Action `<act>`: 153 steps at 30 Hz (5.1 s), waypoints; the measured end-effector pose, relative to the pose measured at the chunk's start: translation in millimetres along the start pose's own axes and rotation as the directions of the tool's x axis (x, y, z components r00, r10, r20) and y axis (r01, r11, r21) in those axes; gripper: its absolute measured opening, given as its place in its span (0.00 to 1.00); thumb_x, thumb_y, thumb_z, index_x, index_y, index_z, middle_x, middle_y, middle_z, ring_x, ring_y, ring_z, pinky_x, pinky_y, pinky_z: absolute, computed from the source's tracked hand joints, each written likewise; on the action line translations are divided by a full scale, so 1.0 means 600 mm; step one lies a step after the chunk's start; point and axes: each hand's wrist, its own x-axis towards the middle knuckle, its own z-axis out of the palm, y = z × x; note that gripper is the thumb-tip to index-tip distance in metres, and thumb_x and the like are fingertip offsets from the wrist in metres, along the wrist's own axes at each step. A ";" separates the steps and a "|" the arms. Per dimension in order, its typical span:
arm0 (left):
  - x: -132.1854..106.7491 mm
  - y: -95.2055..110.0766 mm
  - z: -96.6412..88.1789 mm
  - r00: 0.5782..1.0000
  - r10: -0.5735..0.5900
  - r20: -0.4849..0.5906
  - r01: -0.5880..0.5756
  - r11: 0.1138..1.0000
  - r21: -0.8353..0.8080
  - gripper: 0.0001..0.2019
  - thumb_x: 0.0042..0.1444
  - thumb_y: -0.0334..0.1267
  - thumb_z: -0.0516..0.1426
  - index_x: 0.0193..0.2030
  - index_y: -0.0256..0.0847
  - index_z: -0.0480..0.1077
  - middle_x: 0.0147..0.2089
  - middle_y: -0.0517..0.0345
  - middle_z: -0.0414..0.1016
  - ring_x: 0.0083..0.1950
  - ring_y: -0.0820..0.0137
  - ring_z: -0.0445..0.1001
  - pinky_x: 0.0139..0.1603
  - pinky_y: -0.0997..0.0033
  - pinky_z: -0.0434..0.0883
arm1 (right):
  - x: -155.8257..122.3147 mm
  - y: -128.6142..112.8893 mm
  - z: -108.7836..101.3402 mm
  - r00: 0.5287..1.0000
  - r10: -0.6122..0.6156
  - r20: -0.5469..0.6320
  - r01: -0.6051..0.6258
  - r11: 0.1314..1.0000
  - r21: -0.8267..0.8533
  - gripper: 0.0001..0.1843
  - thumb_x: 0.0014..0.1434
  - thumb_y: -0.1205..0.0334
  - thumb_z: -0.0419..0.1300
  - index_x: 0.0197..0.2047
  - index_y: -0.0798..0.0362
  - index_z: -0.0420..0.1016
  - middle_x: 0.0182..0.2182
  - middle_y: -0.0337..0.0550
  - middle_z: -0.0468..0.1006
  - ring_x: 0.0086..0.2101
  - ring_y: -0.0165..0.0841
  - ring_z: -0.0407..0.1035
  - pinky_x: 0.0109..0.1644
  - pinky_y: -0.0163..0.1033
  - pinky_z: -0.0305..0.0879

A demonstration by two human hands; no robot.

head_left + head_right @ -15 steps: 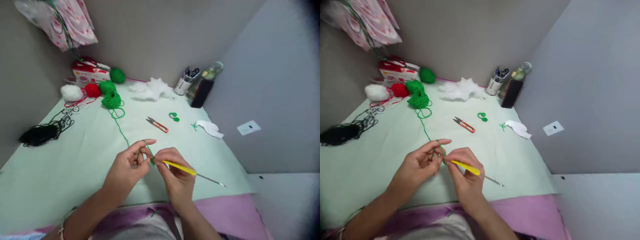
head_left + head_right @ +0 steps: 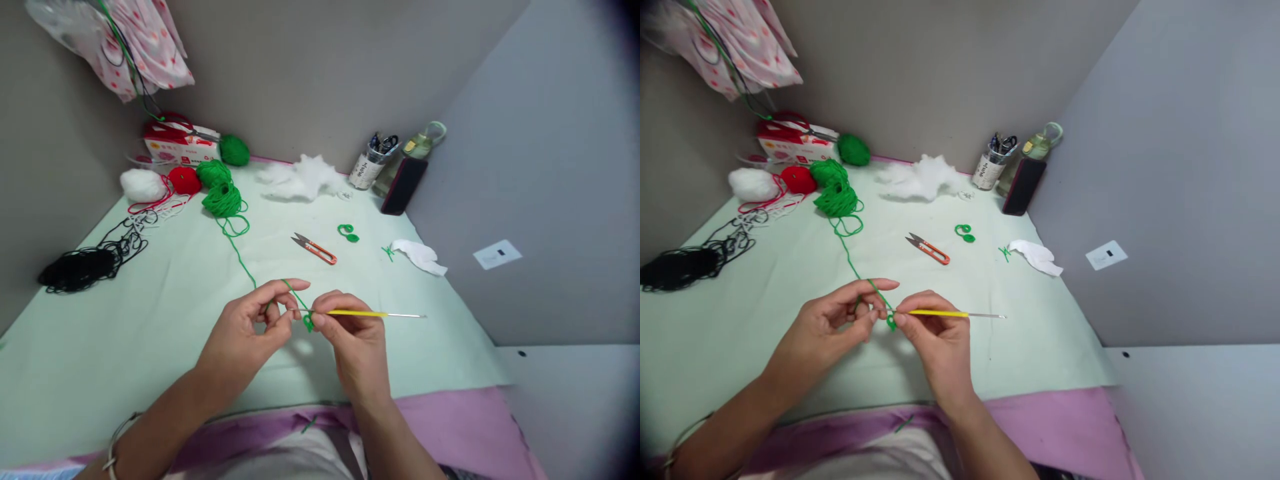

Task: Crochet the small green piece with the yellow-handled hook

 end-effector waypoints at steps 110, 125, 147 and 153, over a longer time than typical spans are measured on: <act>-0.009 -0.007 0.036 0.994 -0.059 -0.089 0.005 0.858 -0.513 0.14 0.54 0.36 0.72 0.48 0.43 0.82 0.36 0.61 0.78 0.41 0.71 0.78 0.48 0.74 0.75 | 0.006 -0.003 0.035 0.993 -0.082 -0.088 0.091 0.991 0.099 0.07 0.55 0.64 0.77 0.32 0.48 0.83 0.31 0.36 0.80 0.33 0.29 0.75 0.38 0.34 0.73; -0.011 -0.019 0.032 0.992 -0.120 -0.028 0.077 0.786 -0.613 0.17 0.56 0.48 0.74 0.49 0.45 0.85 0.38 0.58 0.82 0.43 0.68 0.78 0.50 0.70 0.74 | -0.011 -0.009 0.029 0.949 -0.297 0.108 0.316 0.908 -0.276 0.09 0.69 0.68 0.63 0.46 0.45 0.82 0.41 0.42 0.80 0.42 0.34 0.78 0.43 0.38 0.77; -0.007 -0.003 0.012 0.993 -0.055 0.105 0.106 0.807 -0.582 0.21 0.59 0.41 0.71 0.58 0.45 0.80 0.40 0.58 0.79 0.40 0.68 0.79 0.50 0.66 0.74 | 0.012 -0.016 0.007 0.995 -0.036 0.094 0.024 0.991 0.129 0.07 0.65 0.53 0.71 0.41 0.46 0.89 0.36 0.43 0.87 0.30 0.29 0.77 0.37 0.36 0.76; -0.009 0.003 0.007 0.998 -0.054 0.037 0.065 0.878 -0.475 0.21 0.60 0.40 0.69 0.60 0.45 0.78 0.37 0.61 0.75 0.37 0.70 0.76 0.48 0.66 0.74 | 0.004 -0.030 -0.004 0.967 -0.211 0.140 0.224 0.971 -0.085 0.10 0.74 0.60 0.60 0.45 0.47 0.85 0.40 0.44 0.87 0.33 0.31 0.79 0.40 0.38 0.78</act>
